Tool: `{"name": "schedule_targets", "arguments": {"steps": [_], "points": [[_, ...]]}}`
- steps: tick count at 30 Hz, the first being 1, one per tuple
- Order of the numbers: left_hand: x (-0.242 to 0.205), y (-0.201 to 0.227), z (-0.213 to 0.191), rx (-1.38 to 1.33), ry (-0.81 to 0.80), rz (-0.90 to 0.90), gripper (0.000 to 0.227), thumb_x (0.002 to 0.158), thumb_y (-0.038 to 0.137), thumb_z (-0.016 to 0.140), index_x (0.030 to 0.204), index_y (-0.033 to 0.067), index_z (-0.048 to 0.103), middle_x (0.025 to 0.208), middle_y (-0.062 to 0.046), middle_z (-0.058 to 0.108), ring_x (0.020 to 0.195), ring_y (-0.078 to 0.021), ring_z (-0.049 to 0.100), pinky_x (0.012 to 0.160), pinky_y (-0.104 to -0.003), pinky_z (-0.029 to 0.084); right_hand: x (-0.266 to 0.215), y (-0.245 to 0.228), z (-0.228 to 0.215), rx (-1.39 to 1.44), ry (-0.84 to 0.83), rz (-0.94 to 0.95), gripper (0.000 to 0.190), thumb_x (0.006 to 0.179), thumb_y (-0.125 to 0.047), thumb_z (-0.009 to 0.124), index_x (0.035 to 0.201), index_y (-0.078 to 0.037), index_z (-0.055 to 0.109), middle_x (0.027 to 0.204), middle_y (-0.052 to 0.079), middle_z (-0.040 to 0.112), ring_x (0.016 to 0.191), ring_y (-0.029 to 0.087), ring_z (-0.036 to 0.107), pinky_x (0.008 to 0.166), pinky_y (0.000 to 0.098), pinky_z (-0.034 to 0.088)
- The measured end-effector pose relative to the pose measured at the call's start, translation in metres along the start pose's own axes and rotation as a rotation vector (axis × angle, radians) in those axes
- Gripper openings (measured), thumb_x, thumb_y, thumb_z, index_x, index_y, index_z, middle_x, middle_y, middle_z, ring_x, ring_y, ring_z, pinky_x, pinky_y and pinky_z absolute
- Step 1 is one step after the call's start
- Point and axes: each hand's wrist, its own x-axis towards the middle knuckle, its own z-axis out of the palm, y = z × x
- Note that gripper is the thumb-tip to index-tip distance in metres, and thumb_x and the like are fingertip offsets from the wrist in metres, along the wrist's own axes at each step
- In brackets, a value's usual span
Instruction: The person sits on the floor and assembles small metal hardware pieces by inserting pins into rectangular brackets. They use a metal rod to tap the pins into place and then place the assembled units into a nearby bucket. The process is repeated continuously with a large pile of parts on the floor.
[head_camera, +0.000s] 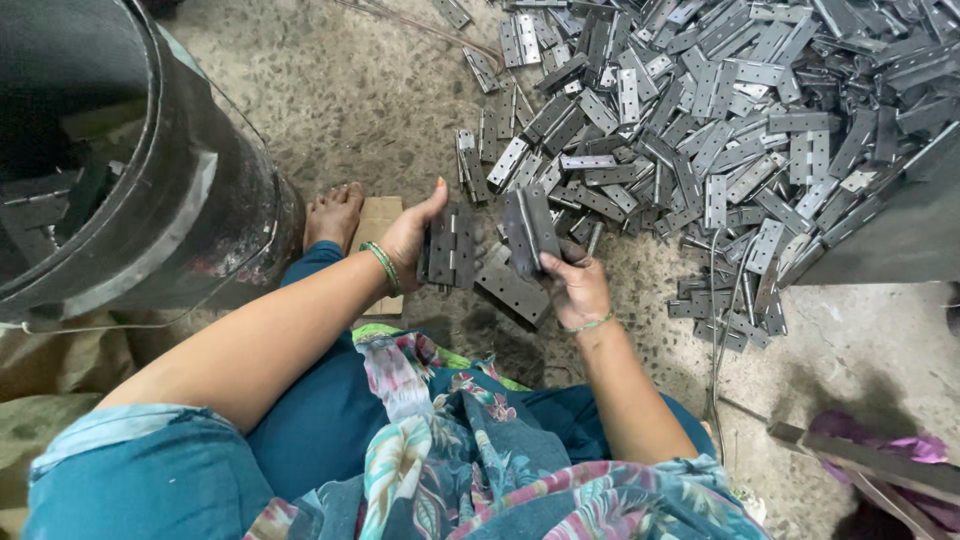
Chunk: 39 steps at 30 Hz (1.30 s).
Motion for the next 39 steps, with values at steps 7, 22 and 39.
{"name": "schedule_targets", "arguments": {"steps": [7,22,39], "points": [[-0.008,-0.009,0.018,0.086,-0.286,-0.232,0.101,0.082,0.09,0.032,0.116,0.0022,0.069,0.104,-0.019,0.076,0.091,-0.0339,0.076,0.084,-0.05,0.062,-0.038,-0.015,0.032,-0.333,0.024,-0.501,0.027,0.085,0.013,0.077,0.106,-0.003,0.076,0.105,0.006,0.078,0.096,0.017,0.073,0.087,0.0313,0.06],[0.03,-0.04,-0.009,0.708,-0.485,0.106,0.056,0.075,0.012,0.092,0.122,-0.0055,0.068,0.11,-0.013,0.078,0.099,-0.0201,0.073,0.092,-0.038,0.059,-0.05,-0.051,0.044,-1.098,-0.501,-1.164,0.046,0.077,0.016,0.056,0.112,-0.006,0.075,0.122,0.013,0.073,0.124,0.03,0.066,0.11,0.0481,0.053],[-0.017,0.014,-0.03,-0.007,0.152,0.117,0.032,0.083,0.005,0.071,0.115,0.0051,0.073,0.107,-0.005,0.078,0.093,-0.0198,0.075,0.082,-0.041,0.063,0.116,0.082,-0.109,-2.011,-0.049,-0.26,0.045,0.094,-0.043,0.071,0.132,-0.019,0.063,0.157,0.028,0.036,0.134,0.055,0.045,0.103,0.058,0.039]]}}
